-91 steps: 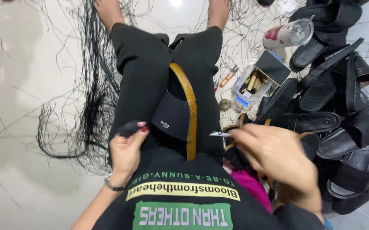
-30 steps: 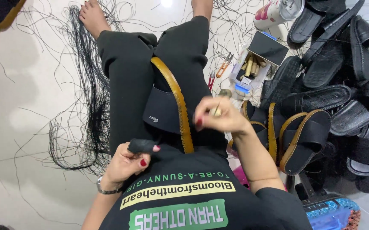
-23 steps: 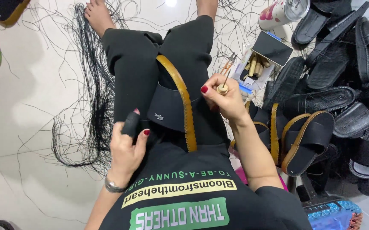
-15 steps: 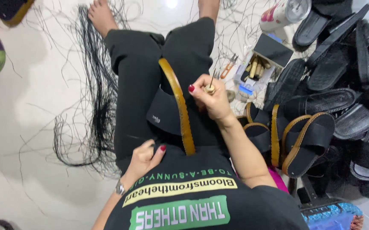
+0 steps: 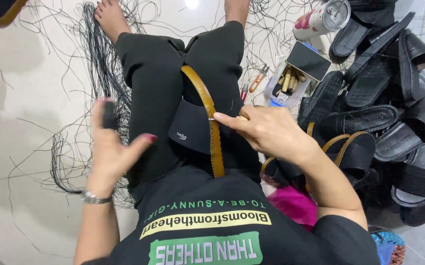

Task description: Hand-sewing straps onto sandal soles using a needle and thread.

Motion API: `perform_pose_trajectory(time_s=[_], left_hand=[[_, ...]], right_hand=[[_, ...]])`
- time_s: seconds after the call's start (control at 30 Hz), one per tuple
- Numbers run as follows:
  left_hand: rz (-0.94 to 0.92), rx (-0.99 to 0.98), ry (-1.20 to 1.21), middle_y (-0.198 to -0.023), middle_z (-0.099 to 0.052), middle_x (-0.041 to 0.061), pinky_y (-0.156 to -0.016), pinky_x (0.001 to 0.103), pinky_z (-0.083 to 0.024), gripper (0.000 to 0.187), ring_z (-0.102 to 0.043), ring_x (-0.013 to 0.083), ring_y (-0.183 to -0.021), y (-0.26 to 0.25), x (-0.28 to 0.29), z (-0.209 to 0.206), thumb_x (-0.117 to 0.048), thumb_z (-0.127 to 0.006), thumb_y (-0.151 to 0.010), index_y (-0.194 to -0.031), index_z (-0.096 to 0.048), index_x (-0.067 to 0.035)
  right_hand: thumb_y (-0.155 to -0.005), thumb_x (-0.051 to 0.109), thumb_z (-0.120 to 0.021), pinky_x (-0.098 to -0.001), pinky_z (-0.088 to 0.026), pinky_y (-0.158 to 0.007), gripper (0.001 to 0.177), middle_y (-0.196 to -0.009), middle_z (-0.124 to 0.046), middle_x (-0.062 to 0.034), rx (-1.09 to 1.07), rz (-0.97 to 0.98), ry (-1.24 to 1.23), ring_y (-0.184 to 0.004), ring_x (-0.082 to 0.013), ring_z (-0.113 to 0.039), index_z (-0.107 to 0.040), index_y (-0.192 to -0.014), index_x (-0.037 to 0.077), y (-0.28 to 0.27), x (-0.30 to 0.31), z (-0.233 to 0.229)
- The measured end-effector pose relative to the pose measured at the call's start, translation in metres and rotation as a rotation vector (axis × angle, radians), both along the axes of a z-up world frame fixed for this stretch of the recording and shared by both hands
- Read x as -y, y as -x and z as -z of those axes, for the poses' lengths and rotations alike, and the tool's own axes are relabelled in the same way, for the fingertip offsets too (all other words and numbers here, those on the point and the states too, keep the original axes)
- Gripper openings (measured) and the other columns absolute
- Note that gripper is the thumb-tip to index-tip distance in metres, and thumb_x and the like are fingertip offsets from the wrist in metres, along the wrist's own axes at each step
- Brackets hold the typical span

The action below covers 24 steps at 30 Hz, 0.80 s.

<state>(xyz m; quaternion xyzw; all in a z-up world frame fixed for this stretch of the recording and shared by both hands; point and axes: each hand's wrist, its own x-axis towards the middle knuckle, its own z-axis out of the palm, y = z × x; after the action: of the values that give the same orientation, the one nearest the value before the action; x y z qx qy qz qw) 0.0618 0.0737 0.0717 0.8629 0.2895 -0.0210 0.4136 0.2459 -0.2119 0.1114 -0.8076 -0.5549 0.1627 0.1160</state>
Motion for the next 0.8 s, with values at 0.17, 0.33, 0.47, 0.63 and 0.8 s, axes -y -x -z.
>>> perform_pose_trajectory(time_s=[0.17, 0.33, 0.47, 0.63, 0.8], left_hand=[[0.434, 0.307, -0.099, -0.160, -0.019, 0.034, -0.118, 0.068, -0.017, 0.135, -0.020, 0.0609, -0.145, -0.024, 0.039, 0.027, -0.058, -0.094, -0.055, -0.157, -0.027, 0.000], [0.643, 0.278, -0.215, -0.158, -0.031, 0.026, -0.119, 0.067, 0.004, 0.139, -0.012, 0.0481, -0.152, -0.040, 0.058, 0.046, -0.067, -0.093, -0.045, -0.152, -0.039, 0.003], [0.665, 0.277, -0.259, -0.153, -0.039, 0.025, -0.119, 0.066, 0.009, 0.134, -0.014, 0.0464, -0.153, -0.043, 0.065, 0.059, -0.064, -0.095, -0.044, -0.147, -0.046, 0.006], [0.606, 0.371, -0.253, -0.147, -0.045, 0.027, -0.121, 0.067, 0.004, 0.122, -0.026, 0.0468, -0.150, -0.047, 0.074, 0.063, -0.058, -0.101, -0.038, -0.129, -0.058, 0.010], [0.591, 0.354, -0.269, -0.148, -0.046, 0.025, -0.125, 0.059, 0.002, 0.120, -0.027, 0.0403, -0.152, -0.046, 0.072, 0.065, -0.059, -0.100, -0.035, -0.124, -0.061, 0.012]], right_hand=[[-0.100, 0.022, -0.049, -0.0333, -0.049, -0.052, 0.038, -0.076, -0.058, -0.0030, 0.065, -0.023, 0.061, -0.059, -0.0230, -0.062, -0.065, -0.132, 0.031, -0.008, -0.007, -0.011], [-0.093, 0.023, -0.055, -0.0377, -0.054, -0.051, 0.036, -0.073, -0.062, -0.0051, 0.099, -0.125, 0.118, -0.056, -0.0250, -0.066, -0.071, -0.124, 0.033, -0.020, -0.019, -0.021], [-0.087, 0.024, -0.055, -0.0371, -0.053, -0.046, 0.042, -0.069, -0.062, -0.0013, 0.174, -0.124, 0.191, -0.051, -0.0208, -0.066, -0.071, -0.124, 0.035, -0.006, -0.026, -0.022], [-0.091, 0.017, -0.052, -0.0414, -0.040, -0.029, 0.030, -0.051, -0.047, -0.0117, 0.460, -0.106, 0.185, -0.032, -0.0273, -0.052, -0.073, -0.110, 0.008, 0.025, -0.037, 0.007], [-0.084, 0.010, -0.059, -0.0430, -0.049, -0.034, 0.036, -0.055, -0.059, -0.0158, 0.354, -0.169, 0.240, -0.042, -0.0282, -0.063, -0.073, -0.117, 0.005, 0.016, -0.048, 0.005]])
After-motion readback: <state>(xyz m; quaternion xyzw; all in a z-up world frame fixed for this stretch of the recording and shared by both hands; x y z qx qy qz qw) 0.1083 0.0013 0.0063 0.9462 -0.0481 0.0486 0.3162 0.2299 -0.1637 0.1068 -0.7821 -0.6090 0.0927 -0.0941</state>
